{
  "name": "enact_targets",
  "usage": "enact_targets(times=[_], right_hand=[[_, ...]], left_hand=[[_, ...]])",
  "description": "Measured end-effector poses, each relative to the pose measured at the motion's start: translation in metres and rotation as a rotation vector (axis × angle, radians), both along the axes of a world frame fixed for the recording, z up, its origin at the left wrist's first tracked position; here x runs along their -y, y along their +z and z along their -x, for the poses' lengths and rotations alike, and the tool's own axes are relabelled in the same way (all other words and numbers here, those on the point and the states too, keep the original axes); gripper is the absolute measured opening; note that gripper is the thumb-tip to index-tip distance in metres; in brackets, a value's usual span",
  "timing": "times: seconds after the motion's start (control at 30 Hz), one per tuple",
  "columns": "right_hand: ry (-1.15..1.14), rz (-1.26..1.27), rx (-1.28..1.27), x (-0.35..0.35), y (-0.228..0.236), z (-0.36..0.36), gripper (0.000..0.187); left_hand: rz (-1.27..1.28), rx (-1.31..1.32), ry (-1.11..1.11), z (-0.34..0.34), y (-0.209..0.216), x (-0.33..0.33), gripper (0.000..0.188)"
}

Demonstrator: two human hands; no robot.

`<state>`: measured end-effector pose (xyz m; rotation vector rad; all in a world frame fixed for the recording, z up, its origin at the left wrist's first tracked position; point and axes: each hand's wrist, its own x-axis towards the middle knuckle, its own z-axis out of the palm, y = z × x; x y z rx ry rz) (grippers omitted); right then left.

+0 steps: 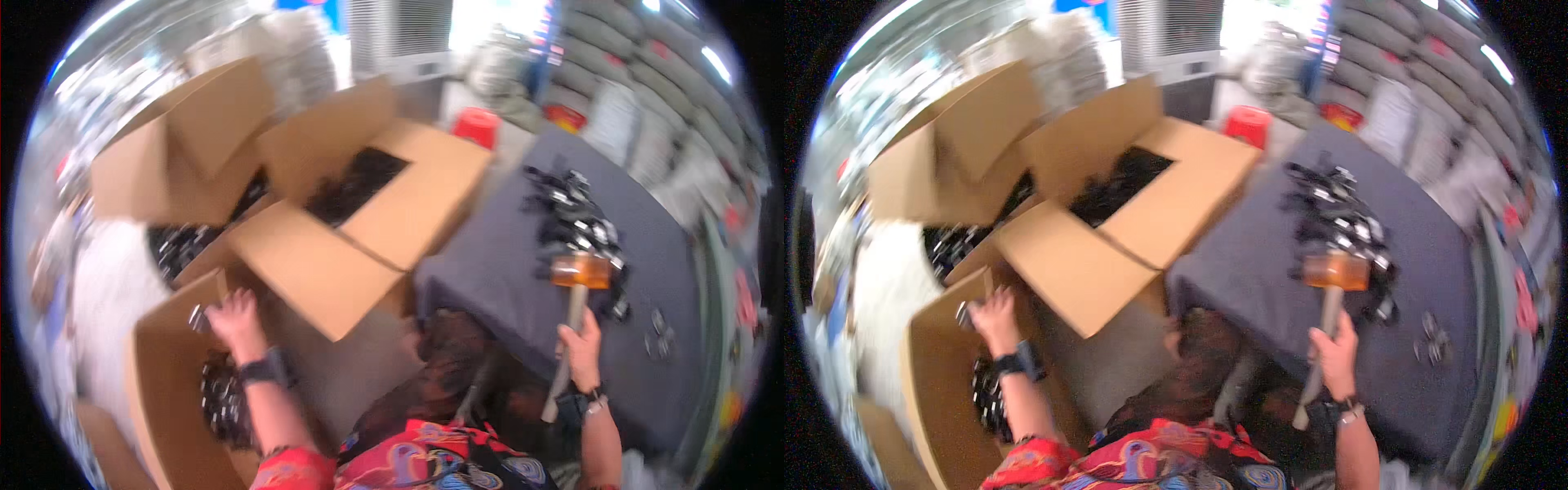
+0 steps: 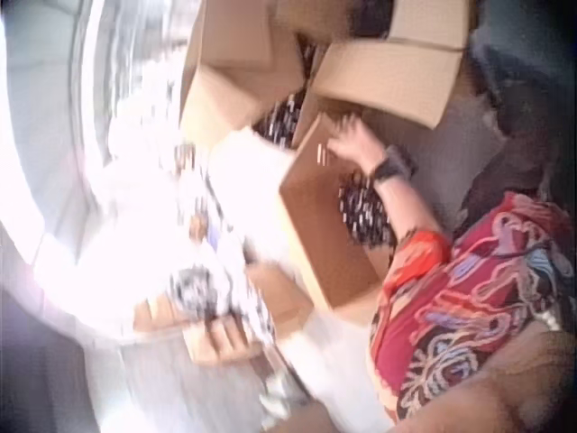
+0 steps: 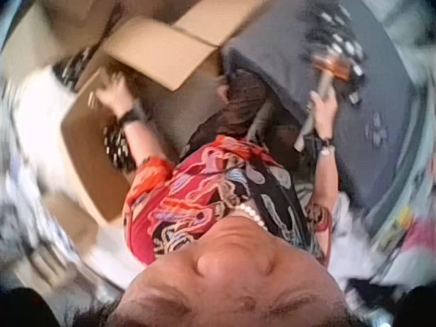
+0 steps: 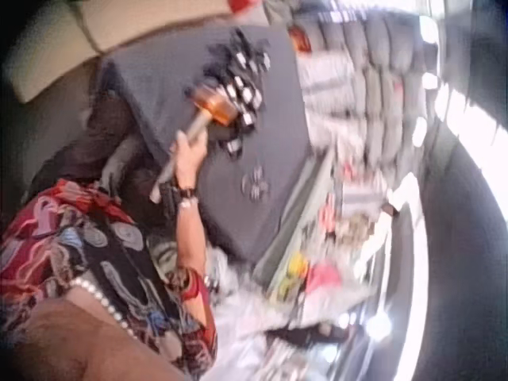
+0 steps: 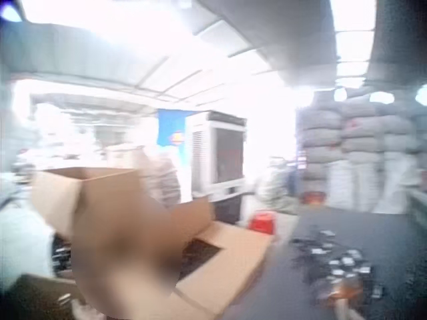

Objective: Assembling metal rings onto plastic circular frames using a rubber mallet.

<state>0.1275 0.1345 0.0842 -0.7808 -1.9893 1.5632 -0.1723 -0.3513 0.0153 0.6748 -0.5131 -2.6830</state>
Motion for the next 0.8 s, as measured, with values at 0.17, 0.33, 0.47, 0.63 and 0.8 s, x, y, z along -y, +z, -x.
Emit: enact_targets(times=[0.17, 0.33, 0.47, 0.63, 0.8], right_hand=[[-0.045, 0.009, -0.158, -0.019, -0.021, -0.030, 0.063], [-0.127, 0.028, -0.235, -0.030, -0.031, -0.048, 0.061], [-0.158, 0.035, -0.301, -0.024, -0.035, -0.045, 0.062], [-0.180, 0.041, -0.300, -0.023, -0.035, -0.044, 0.063], [-0.173, 0.071, -0.309, -0.022, -0.034, -0.041, 0.064]], left_hand=[[0.451, -0.155, -0.355, 0.008, -0.006, -0.101, 0.036], [0.971, -0.476, -0.887, -0.042, 0.048, -0.296, 0.018], [1.361, -1.019, -0.869, -0.079, 0.066, -0.397, 0.015], [1.830, -1.256, -0.819, -0.120, 0.072, -0.470, 0.028], [1.949, -1.219, -1.002, -0.125, 0.057, -0.479, 0.026]])
